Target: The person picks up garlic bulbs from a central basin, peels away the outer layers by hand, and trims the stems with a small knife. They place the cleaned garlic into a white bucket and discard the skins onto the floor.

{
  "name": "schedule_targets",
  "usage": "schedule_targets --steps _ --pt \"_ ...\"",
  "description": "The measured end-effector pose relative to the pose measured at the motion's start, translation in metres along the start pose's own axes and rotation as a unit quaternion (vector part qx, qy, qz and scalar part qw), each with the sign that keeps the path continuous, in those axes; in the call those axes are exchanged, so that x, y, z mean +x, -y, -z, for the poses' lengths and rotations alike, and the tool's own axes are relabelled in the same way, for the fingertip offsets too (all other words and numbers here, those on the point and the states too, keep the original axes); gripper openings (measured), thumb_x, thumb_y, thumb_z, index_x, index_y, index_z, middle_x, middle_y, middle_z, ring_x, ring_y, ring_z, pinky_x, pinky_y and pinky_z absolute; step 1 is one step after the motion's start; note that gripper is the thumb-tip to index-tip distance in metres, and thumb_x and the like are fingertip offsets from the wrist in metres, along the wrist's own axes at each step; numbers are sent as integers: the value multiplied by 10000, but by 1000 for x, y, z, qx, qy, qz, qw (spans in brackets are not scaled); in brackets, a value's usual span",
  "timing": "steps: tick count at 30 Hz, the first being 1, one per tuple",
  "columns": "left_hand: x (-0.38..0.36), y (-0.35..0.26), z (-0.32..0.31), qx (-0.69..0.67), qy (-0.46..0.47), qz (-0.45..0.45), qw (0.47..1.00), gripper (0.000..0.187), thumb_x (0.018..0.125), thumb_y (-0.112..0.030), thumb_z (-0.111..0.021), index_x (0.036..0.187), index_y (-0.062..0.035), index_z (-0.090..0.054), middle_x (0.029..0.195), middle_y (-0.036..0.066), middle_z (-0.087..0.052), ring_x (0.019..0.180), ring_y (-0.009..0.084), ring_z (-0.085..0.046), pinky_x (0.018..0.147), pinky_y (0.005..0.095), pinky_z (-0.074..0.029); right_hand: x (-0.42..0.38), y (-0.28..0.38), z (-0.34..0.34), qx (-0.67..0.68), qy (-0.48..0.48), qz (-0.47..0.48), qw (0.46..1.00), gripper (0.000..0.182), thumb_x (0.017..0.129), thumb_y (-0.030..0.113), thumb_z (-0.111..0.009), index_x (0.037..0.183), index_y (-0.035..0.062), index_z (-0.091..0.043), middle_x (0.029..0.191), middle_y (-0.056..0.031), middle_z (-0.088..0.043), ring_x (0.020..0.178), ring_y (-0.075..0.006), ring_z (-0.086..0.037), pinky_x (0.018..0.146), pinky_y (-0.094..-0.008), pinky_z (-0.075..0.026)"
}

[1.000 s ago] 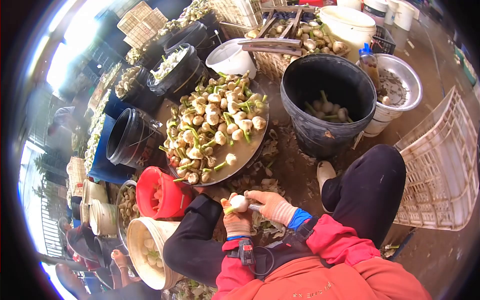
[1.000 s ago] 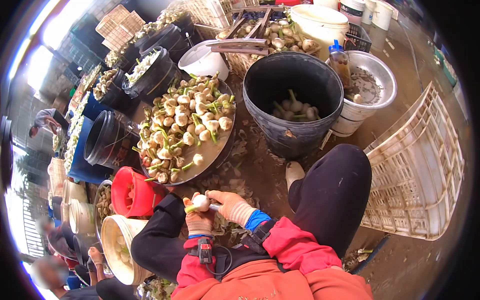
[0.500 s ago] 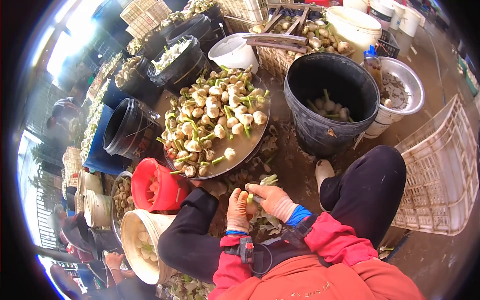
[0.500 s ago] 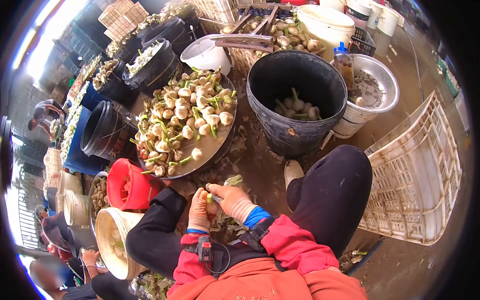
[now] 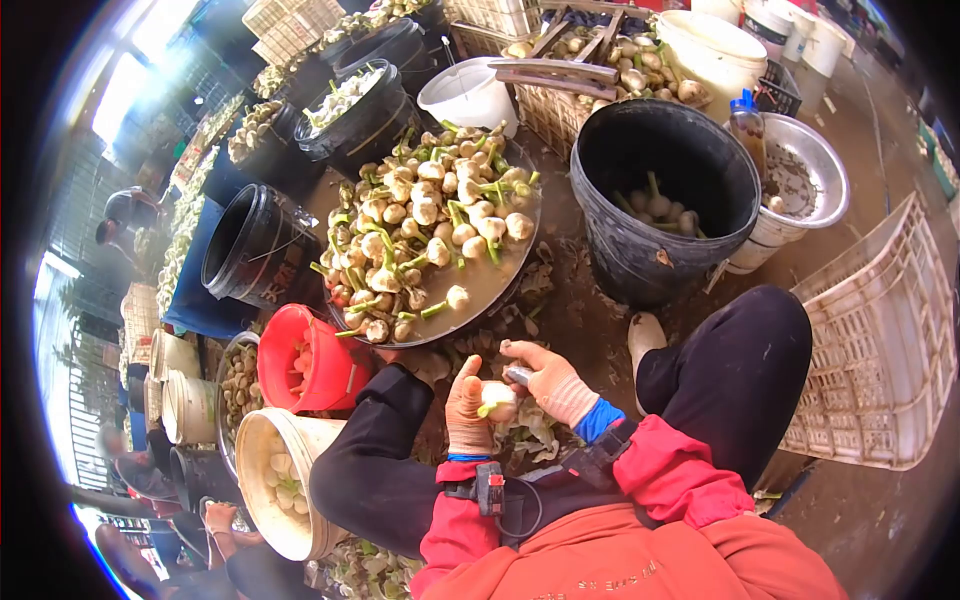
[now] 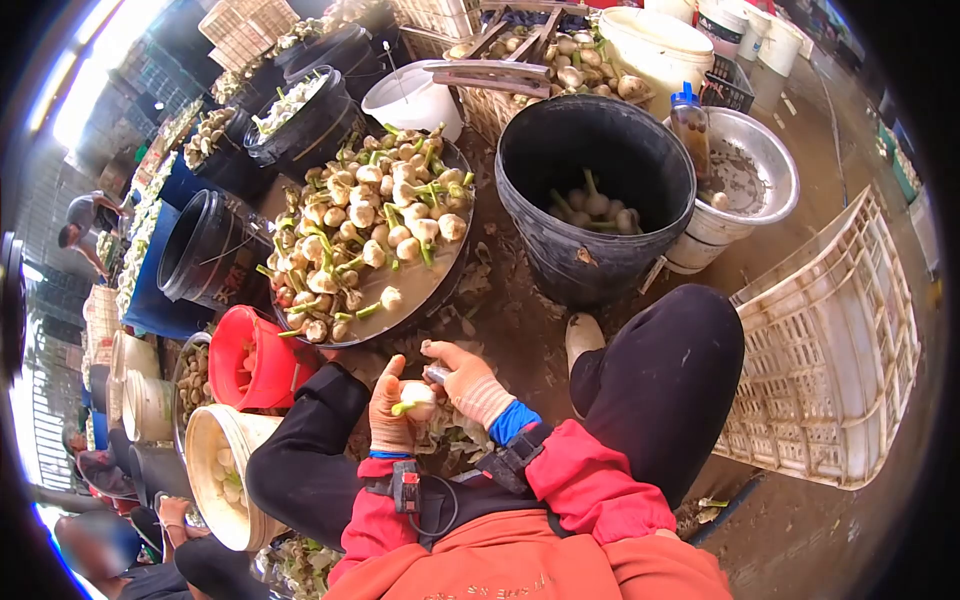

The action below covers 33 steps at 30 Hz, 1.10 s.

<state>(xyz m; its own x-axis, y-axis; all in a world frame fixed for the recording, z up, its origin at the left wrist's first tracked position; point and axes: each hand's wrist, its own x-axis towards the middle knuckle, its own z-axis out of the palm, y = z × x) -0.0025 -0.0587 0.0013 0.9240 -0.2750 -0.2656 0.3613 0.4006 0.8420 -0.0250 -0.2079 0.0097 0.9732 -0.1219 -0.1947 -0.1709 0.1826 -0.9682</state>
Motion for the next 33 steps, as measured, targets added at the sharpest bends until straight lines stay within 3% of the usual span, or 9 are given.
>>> schedule_targets --steps 2,6,8,13,15,22,28,31,33 --pt "0 3 3 -10 -4 21 1000 702 767 -477 -685 1236 -7 -458 781 93 -613 652 171 -602 576 277 -493 2 2 2 157 -1 -42 987 309 898 4 -502 1196 72 -549 1112 -40 -587 886 -156 -594 703 -250 -490" --pt "6 7 6 -38 -79 79 993 652 796 -546 -612 1141 -3 -501 779 86 -592 613 165 -574 537 268 -474 -3 6 2 83 25 5 996 345 878 6 -511 1212 87 -537 1083 -76 -610 886 -192 -611 712 -273 -491" --pt "7 10 9 -2 -145 100 984 625 806 -585 -573 1049 -10 -536 814 82 -582 634 156 -570 552 286 -476 -5 7 4 -185 85 105 973 392 842 45 -584 1225 53 -501 995 -102 -632 851 -221 -619 740 -320 -498" --pt "12 18 15 169 -171 26 970 584 840 -579 -535 988 -17 -599 855 70 -600 692 147 -568 596 270 -468 -14 16 -9 -327 113 98 933 437 791 49 -576 1218 66 -483 972 -129 -625 905 -330 -595 794 -355 -478" --pt "12 18 16 207 -67 -16 976 588 829 -567 -561 1030 -16 -597 841 62 -604 690 143 -566 594 262 -466 -15 7 -14 -400 62 113 907 456 782 24 -554 1229 75 -481 971 -142 -623 926 -332 -588 807 -358 -472" --pt "1 2 -3 23 46 -38 998 739 733 -494 -710 1260 -54 -436 937 115 -608 822 192 -617 625 274 -516 -3 6 4 42 8 9 999 370 845 5 -573 1207 82 -548 998 -75 -605 890 -152 -569 788 -261 -464" --pt "-2 -19 -23 48 210 165 963 761 679 -62 -731 1336 -121 -353 1022 22 -552 802 162 -584 688 289 -526 2 14 20 245 -27 -10 969 336 851 4 -566 1186 8 -540 1075 -84 -583 915 -153 -568 770 -280 -481" --pt "-8 -13 -16 38 102 101 989 720 685 21 -682 1323 -111 -378 1033 79 -554 846 190 -586 720 303 -522 20 4 35 409 -110 27 905 247 869 12 -523 1110 30 -575 1048 -61 -579 878 -174 -577 744 -305 -508" --pt "-8 -37 -21 -131 104 29 986 606 697 53 -653 1249 -74 -438 1029 102 -553 892 207 -580 762 314 -516 27 -1 43 423 -203 -16 883 251 864 5 -526 1107 33 -578 997 -53 -599 828 -173 -592 696 -313 -522"
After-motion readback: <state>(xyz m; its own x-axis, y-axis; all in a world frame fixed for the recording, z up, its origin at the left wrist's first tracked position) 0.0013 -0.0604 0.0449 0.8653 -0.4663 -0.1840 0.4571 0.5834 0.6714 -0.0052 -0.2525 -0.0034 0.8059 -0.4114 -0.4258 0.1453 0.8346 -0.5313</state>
